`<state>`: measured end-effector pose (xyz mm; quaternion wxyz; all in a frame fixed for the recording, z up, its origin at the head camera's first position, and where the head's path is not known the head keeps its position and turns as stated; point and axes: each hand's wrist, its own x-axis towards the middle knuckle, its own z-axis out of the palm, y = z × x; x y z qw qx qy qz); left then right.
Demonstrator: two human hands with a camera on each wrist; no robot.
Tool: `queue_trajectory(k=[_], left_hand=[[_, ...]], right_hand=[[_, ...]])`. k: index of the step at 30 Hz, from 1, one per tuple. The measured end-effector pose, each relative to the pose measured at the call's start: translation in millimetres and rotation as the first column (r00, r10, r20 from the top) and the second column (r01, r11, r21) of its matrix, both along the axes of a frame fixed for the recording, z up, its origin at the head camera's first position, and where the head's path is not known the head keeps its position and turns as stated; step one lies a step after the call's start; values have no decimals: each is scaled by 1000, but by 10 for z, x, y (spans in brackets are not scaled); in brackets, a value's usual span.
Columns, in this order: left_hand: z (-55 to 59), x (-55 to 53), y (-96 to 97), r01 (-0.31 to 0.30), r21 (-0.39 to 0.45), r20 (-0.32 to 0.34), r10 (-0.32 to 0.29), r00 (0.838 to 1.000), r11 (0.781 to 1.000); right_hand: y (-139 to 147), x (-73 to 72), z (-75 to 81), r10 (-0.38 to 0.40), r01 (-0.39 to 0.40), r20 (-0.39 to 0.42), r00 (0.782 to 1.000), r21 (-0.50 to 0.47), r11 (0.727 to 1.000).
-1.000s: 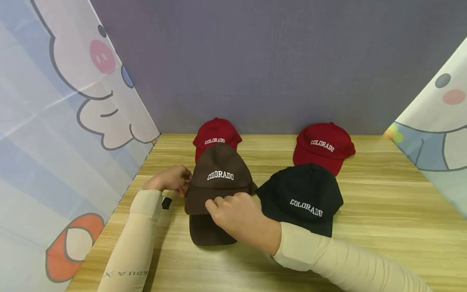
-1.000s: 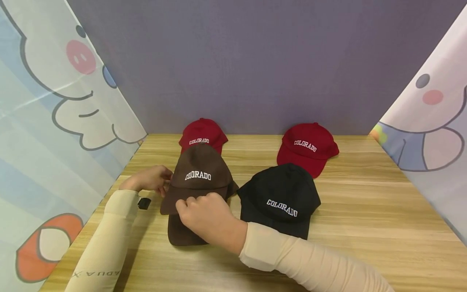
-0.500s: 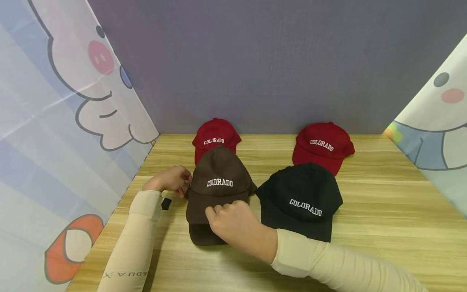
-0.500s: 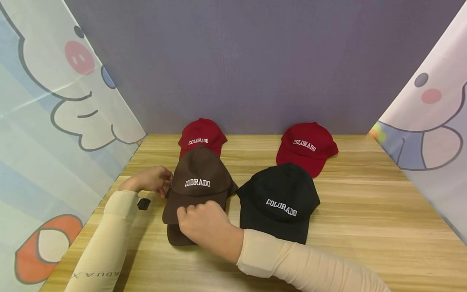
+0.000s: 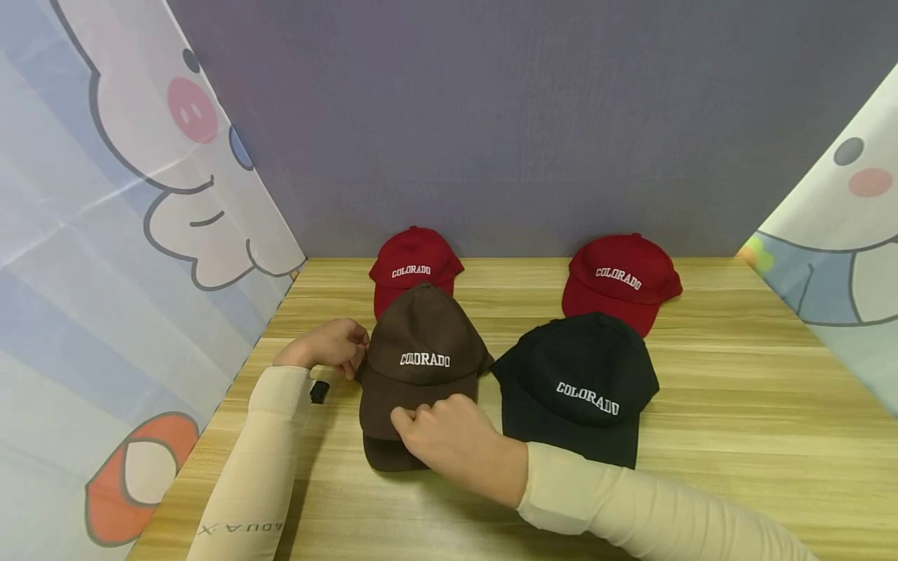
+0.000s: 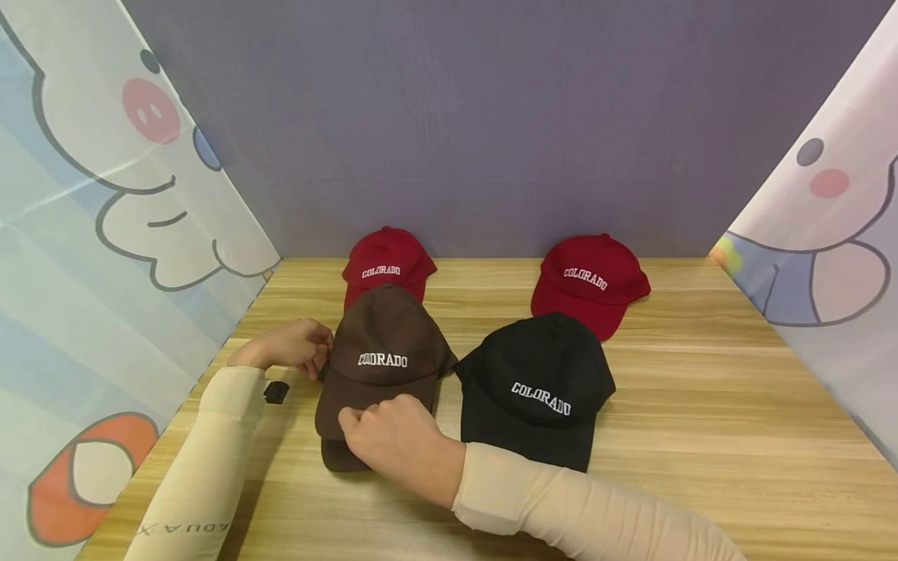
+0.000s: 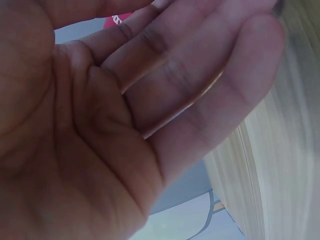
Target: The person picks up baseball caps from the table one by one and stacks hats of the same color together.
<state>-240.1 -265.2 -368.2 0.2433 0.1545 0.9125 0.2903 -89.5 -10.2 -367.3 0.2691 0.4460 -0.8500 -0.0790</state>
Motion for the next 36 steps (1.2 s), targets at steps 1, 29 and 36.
queue_trajectory(k=[1, 29, 36], left_hand=[[-4, -4, 5, -7, 1, -4, 7, 1000, 1000], [108, 16, 169, -80, 150, -99, 95, 990, 985], [136, 63, 204, -45, 94, -145, 58, 988, 995]], right_hand=[[-1, -1, -4, 0, 0, 10, 1000, 3, 1000], [-11, -47, -65, -12, 0, 236, 972, 55, 999], [24, -14, -18, -50, 14, 339, 940, 107, 994]])
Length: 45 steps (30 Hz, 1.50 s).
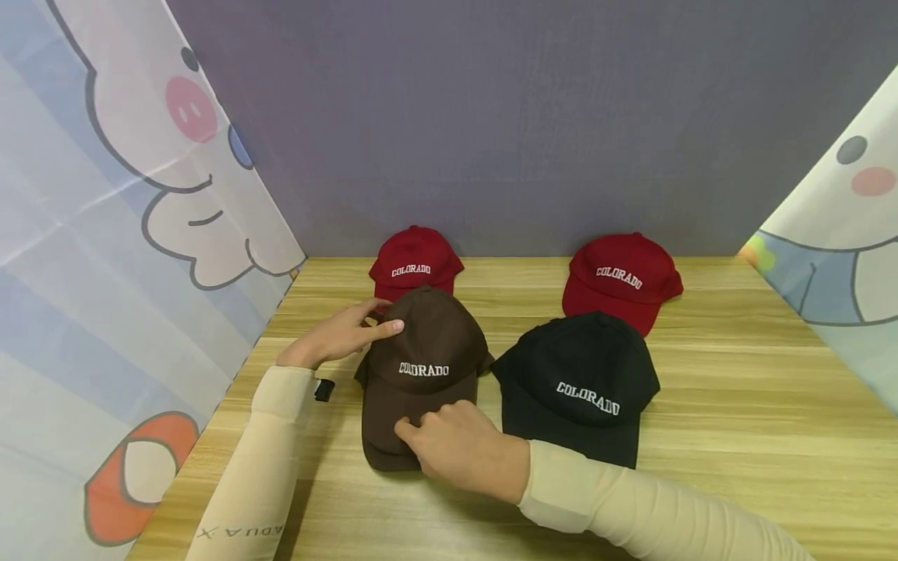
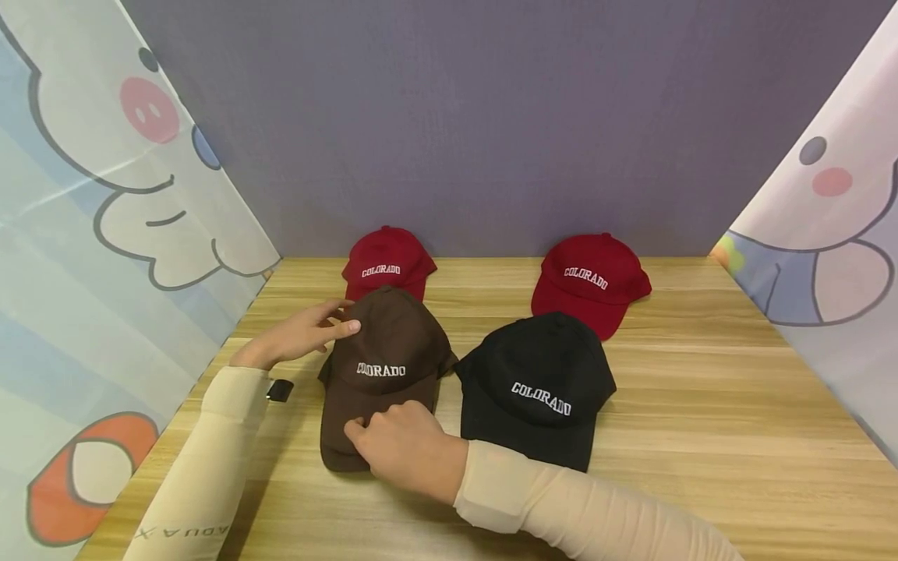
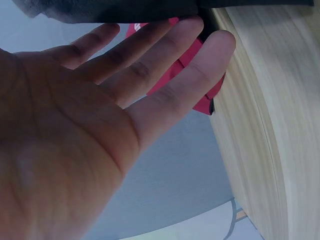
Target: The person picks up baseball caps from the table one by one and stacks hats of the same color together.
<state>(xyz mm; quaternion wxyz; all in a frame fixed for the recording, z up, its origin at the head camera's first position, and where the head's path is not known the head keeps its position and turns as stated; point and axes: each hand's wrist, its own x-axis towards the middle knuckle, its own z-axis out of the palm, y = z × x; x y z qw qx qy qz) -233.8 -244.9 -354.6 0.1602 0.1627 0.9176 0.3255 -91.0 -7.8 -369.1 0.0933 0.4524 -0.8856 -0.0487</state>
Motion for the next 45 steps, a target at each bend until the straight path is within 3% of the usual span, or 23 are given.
queue_trajectory(k=[5, 8, 11, 14, 18, 21, 26, 30, 33, 36, 38, 42, 45], left_hand=[[29, 25, 37, 11, -31, -39, -12, 999, 999], [45, 44, 69, 18, -37, -51, -20, 998, 999], [48, 59, 95, 27, -45, -54, -30, 998, 999], [40, 61, 110, 28, -46, -50, -30, 998, 999], [27, 55, 113, 30, -33, -34, -31, 999, 999], [20, 46, 116, 34, -29, -24, -35, 999, 999], [7, 33, 118, 38, -37, -24, -39, 999, 999], [3, 42, 114, 37, -40, -14, -38, 999, 999], [5, 51, 118, 37, -26, -2, -37, 999, 999], [4, 52, 122, 45, -18, -3, -45, 999, 999], [3, 51, 122, 51, -13, -7, -51, 999, 999], [4, 51, 118, 57, -7, -9, -57, 998, 998], [5, 49, 113, 57, -4, -4, -57, 998, 998]], right_hand=[[37, 18, 18, 0, -1, 21, 1000, 36, 999], [70, 22, 45, -4, -3, 74, 997, 83, 997], [139, 10, 111, -7, -10, 141, 990, 123, 992], [257, -16, 223, -12, -7, 158, 987, 117, 993], [484, -76, 397, -20, 21, 126, 992, -6, 1000], [714, -167, 546, -31, 52, 144, 989, -145, 988], [1214, -425, 806, -118, 162, 154, 981, -319, 934], [1655, -633, 923, -231, 286, 179, 956, -399, 871], [1983, -762, 928, -309, 386, 244, 919, -404, 829], [2275, -864, 879, -363, 481, 360, 859, -326, 814], [2431, -917, 834, -394, 525, 434, 810, -237, 817], [2583, -986, 762, -422, 577, 604, 676, -78, 813], [2563, -1017, 719, -411, 588, 684, 603, -33, 809]])
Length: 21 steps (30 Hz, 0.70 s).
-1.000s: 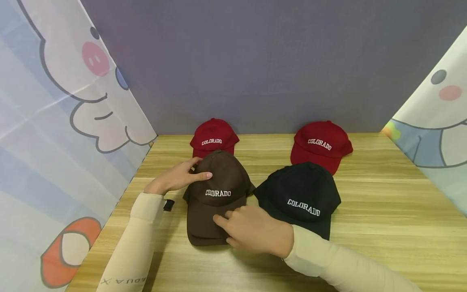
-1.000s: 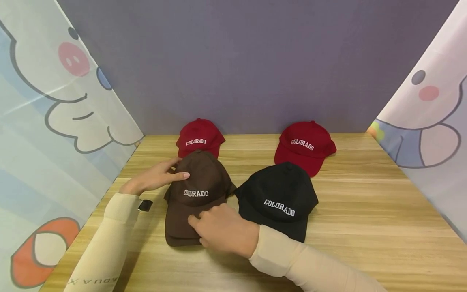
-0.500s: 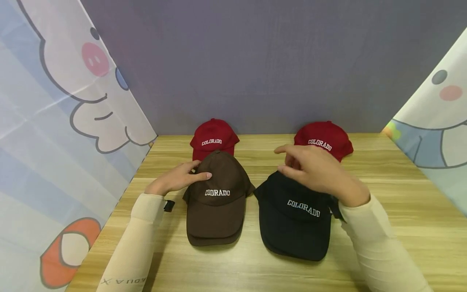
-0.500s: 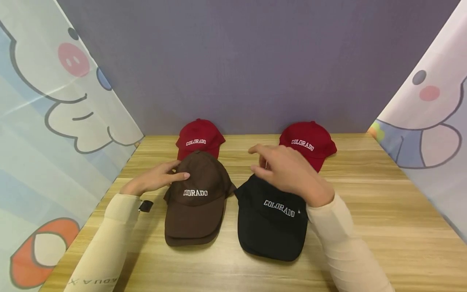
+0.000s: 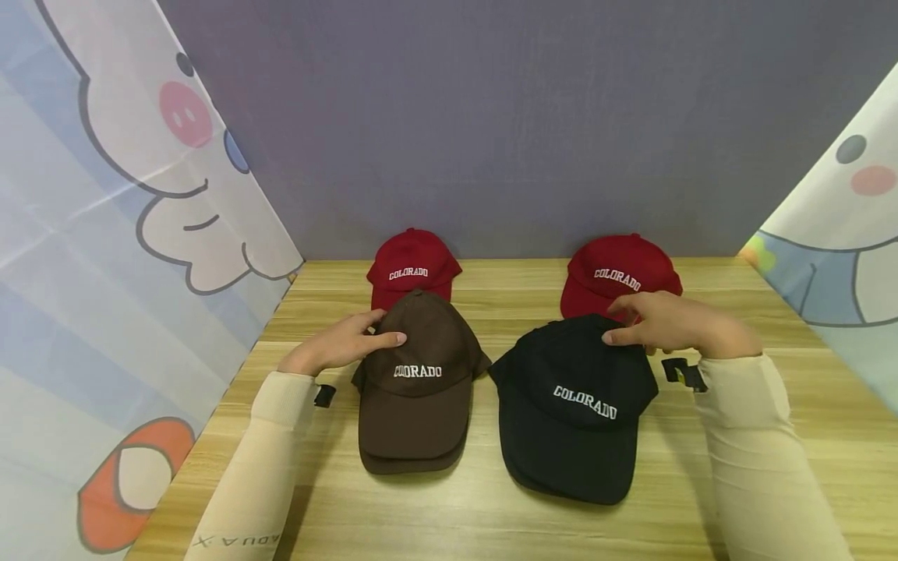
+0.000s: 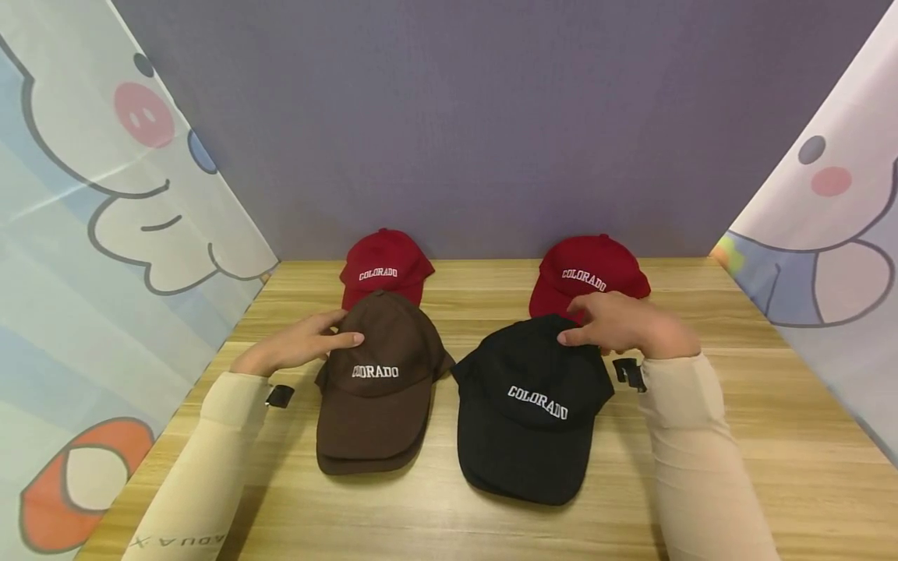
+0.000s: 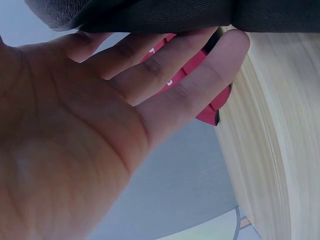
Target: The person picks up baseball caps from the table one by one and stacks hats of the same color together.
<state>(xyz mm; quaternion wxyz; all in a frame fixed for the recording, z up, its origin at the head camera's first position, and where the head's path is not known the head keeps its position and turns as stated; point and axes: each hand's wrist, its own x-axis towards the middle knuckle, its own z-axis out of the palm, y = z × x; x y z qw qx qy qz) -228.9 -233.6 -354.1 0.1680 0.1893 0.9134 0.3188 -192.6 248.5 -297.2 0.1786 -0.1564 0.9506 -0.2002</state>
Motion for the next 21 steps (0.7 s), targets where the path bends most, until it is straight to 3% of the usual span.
queue_trajectory(k=[3, 9, 21], left_hand=[[8, -2, -8, 2, -5, -4, -2, 1000, 1000], [49, 1, -63, 2, -13, -24, -2, 1000, 1000], [147, 13, -238, 0, 3, 10, 0, 1000, 1000]], right_hand=[[-77, -40, -63, 36, -36, -9, 999, -7, 999], [-301, -130, -188, 115, -111, -187, 976, 29, 993], [-648, -173, -387, 55, -69, -302, 952, -34, 997]])
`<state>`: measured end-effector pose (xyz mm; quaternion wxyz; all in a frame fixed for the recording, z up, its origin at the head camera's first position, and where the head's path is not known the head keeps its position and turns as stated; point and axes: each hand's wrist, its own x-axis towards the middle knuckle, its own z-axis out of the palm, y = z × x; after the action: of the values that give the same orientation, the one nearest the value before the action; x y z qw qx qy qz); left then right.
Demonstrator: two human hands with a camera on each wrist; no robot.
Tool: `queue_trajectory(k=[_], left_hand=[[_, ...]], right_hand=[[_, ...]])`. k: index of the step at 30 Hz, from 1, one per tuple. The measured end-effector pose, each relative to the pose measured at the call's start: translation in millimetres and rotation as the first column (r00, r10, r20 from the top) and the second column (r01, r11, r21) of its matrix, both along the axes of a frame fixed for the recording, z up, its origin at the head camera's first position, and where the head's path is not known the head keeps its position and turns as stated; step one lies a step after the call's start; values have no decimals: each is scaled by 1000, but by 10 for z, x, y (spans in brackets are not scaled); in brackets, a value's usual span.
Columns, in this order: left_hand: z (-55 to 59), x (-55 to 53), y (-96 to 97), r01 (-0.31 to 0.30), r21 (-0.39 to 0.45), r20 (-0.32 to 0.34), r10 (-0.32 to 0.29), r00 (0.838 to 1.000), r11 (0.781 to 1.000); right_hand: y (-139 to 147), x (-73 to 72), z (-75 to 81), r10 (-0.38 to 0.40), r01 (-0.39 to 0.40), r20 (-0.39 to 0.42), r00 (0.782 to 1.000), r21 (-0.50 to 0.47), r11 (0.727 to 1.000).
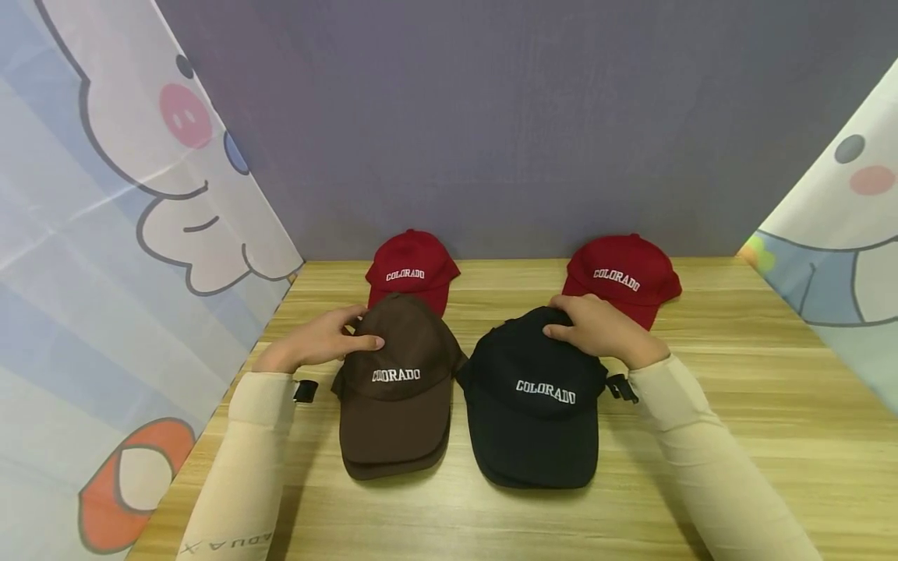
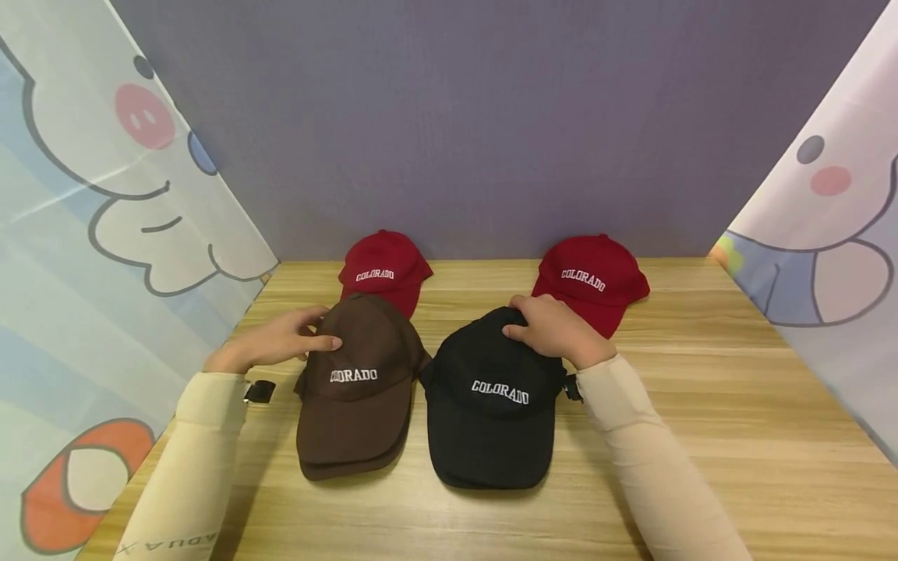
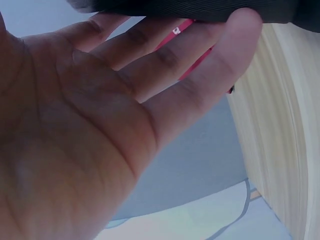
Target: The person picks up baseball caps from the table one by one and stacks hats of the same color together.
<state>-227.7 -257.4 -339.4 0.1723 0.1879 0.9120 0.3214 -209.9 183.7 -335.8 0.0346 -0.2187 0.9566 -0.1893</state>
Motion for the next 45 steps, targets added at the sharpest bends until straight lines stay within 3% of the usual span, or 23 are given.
queue_trajectory(k=[8, 15, 20, 28, 36, 45], left_hand=[[35, 29, -89, 2, -9, 10, -2, 1000, 1000], [69, 56, -109, 7, -5, 50, -7, 999, 1000], [85, 67, -118, 11, -10, 80, -10, 997, 1000], [104, 93, -117, 17, -10, 93, -16, 995, 1000], [108, 98, -131, 12, -9, 86, -11, 996, 1000], [90, 86, -138, 14, -18, 79, -12, 997, 1000]], right_hand=[[-67, -18, -37, -4, 0, -50, 999, -76, 997], [125, -67, 15, -54, 43, -81, 995, -127, 991], [380, -172, -113, -98, 92, -88, 991, -66, 994], [628, -284, -356, -134, 132, 23, 991, 71, 989], [724, -279, -356, -151, 148, 24, 988, 118, 982], [882, -178, -359, -149, 141, 37, 988, 155, 978]])
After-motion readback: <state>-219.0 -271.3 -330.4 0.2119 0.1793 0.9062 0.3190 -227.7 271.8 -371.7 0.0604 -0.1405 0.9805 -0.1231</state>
